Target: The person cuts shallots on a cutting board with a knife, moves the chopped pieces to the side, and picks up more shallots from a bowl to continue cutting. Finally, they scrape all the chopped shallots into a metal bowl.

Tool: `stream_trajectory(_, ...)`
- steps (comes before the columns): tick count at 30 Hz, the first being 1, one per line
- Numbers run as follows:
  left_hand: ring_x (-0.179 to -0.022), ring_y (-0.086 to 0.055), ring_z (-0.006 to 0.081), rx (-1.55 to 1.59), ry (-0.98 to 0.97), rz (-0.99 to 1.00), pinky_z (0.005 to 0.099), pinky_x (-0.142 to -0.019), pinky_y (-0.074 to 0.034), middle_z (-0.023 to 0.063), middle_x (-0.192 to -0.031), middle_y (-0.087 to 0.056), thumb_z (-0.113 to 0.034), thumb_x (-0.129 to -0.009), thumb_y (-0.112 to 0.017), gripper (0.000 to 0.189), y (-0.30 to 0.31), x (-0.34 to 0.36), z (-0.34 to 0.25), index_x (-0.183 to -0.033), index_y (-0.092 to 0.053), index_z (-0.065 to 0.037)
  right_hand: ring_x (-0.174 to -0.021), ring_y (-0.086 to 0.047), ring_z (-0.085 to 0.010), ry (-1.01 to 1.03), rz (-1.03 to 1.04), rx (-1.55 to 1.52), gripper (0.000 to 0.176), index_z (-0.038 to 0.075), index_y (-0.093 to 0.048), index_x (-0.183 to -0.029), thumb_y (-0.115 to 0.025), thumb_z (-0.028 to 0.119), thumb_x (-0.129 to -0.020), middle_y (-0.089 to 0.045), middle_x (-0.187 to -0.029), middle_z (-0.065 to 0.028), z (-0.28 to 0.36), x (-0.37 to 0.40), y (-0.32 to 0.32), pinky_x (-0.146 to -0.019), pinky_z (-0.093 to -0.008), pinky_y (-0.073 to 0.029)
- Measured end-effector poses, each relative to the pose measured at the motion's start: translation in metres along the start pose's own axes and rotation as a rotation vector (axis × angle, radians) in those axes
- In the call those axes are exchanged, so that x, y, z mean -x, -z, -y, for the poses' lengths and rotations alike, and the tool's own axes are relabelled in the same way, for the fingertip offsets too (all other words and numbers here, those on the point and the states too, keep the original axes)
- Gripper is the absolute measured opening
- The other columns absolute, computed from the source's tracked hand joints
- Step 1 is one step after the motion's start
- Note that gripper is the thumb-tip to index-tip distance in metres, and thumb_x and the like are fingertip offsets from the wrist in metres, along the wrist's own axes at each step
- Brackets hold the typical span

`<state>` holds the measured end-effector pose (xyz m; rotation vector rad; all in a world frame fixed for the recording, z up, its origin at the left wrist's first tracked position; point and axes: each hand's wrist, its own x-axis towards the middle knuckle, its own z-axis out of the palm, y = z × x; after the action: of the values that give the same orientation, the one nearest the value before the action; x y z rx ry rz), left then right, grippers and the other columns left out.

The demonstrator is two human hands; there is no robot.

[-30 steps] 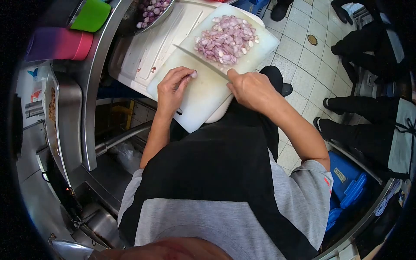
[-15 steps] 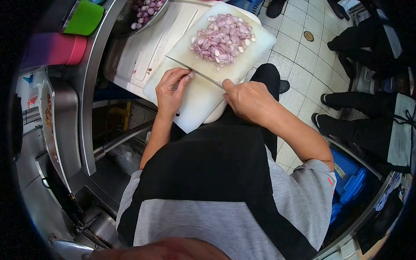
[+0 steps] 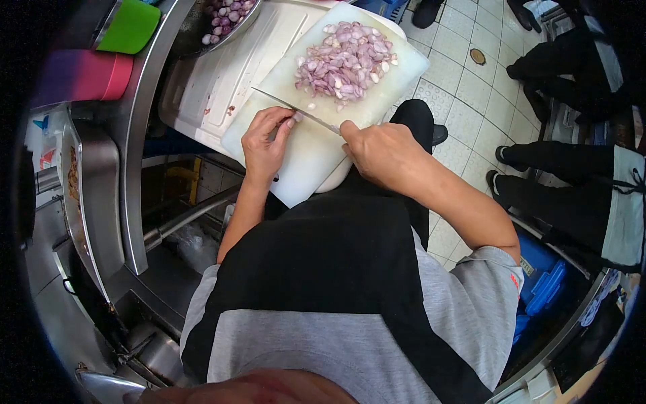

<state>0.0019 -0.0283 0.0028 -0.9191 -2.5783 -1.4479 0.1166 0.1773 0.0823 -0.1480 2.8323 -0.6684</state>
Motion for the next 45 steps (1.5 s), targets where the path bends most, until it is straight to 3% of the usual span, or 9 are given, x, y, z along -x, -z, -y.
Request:
stream_trajectory(7, -0.087, -0.068, 0.0249, 0.024, 0.001, -0.009, 0.0329, -0.075, -0.054, 0.0106, -0.097, -0.068, -0.003, -0.082, -0.069, 0.015, 0.0, 0.002, 0.0, -0.096, -0.071, -0.005, -0.061, -0.063, -0.0399, 0.093, -0.105, -0.059, 0.02, 0.001, -0.047, -0.093, -0.057, 0.019, -0.092, -0.061, -0.062, -0.0192, -0.011, -0.04, -0.033, -0.056, -0.0493, -0.049)
stream_trajectory(9, -0.086, -0.067, 0.0183, 0.016, 0.001, 0.001, 0.0283, -0.076, -0.055, 0.011, -0.097, -0.068, 0.003, -0.082, -0.069, 0.017, 0.001, 0.001, -0.002, -0.098, -0.071, 0.0, -0.061, -0.063, -0.0397, 0.098, -0.067, 0.002, 0.02, 0.001, -0.047, -0.093, -0.057, 0.018, -0.092, -0.061, -0.061, -0.0192, -0.009, -0.037, -0.024, -0.055, -0.0492, -0.049)
stream_trajectory(12, -0.088, -0.068, 0.0245, 0.016, -0.015, -0.026, 0.0329, -0.076, -0.054, 0.0106, -0.097, -0.069, -0.002, -0.082, -0.069, 0.015, 0.0, 0.002, 0.002, -0.096, -0.071, -0.004, -0.061, -0.063, -0.0395, 0.096, -0.064, 0.021, 0.02, 0.001, -0.046, -0.092, -0.058, 0.018, -0.092, -0.061, -0.061, -0.019, -0.002, -0.015, -0.005, -0.055, -0.049, -0.049)
stream_trajectory(16, -0.089, -0.068, 0.0243, 0.036, -0.005, -0.024, 0.0326, -0.076, -0.054, 0.0106, -0.097, -0.069, -0.002, -0.082, -0.069, 0.015, 0.0, 0.002, 0.001, -0.096, -0.071, -0.004, -0.062, -0.063, -0.0396, 0.03, 0.003, 0.005, 0.02, 0.001, -0.046, -0.091, -0.058, 0.018, -0.091, -0.061, -0.062, -0.019, 0.0, -0.01, -0.003, -0.055, -0.0489, -0.049)
stream_trajectory(21, -0.088, -0.068, 0.0243, 0.044, 0.021, -0.025, 0.0323, -0.076, -0.054, 0.0106, -0.097, -0.069, -0.002, -0.081, -0.069, 0.015, -0.001, 0.002, 0.0, -0.096, -0.071, -0.003, -0.062, -0.063, -0.0393, 0.087, -0.078, -0.065, 0.02, 0.001, -0.047, -0.091, -0.058, 0.017, -0.091, -0.061, -0.063, -0.0194, -0.009, -0.043, -0.031, -0.056, -0.0487, -0.05)
stream_trajectory(30, -0.087, -0.068, 0.0243, 0.029, 0.003, -0.033, 0.0324, -0.076, -0.054, 0.011, -0.097, -0.069, -0.002, -0.081, -0.07, 0.015, 0.0, 0.003, 0.002, -0.095, -0.071, -0.003, -0.062, -0.063, -0.0396, 0.009, 0.034, 0.024, 0.022, 0.001, -0.048, -0.092, -0.056, 0.021, -0.093, -0.061, -0.062, -0.0195, 0.005, -0.013, 0.004, -0.056, -0.0485, -0.05)
stream_trajectory(35, -0.086, -0.068, 0.0237, 0.036, -0.004, -0.041, 0.0317, -0.074, -0.055, 0.0106, -0.096, -0.069, -0.003, -0.081, -0.07, 0.014, 0.0, 0.003, 0.002, -0.095, -0.071, -0.003, -0.061, -0.063, -0.0395, 0.087, -0.076, -0.044, 0.022, 0.001, -0.048, -0.093, -0.056, 0.021, -0.093, -0.061, -0.061, -0.0194, -0.01, -0.042, -0.037, -0.055, -0.0486, -0.05)
stream_trajectory(45, -0.081, -0.068, 0.0214, 0.054, -0.005, -0.054, 0.0302, -0.071, -0.056, 0.011, -0.096, -0.068, -0.001, -0.081, -0.071, 0.014, -0.001, 0.003, 0.002, -0.095, -0.07, -0.002, -0.06, -0.063, -0.0398, 0.027, 0.027, 0.009, 0.02, 0.001, -0.047, -0.093, -0.058, 0.019, -0.092, -0.06, -0.06, -0.0194, 0.005, -0.015, 0.002, -0.055, -0.0486, -0.049)
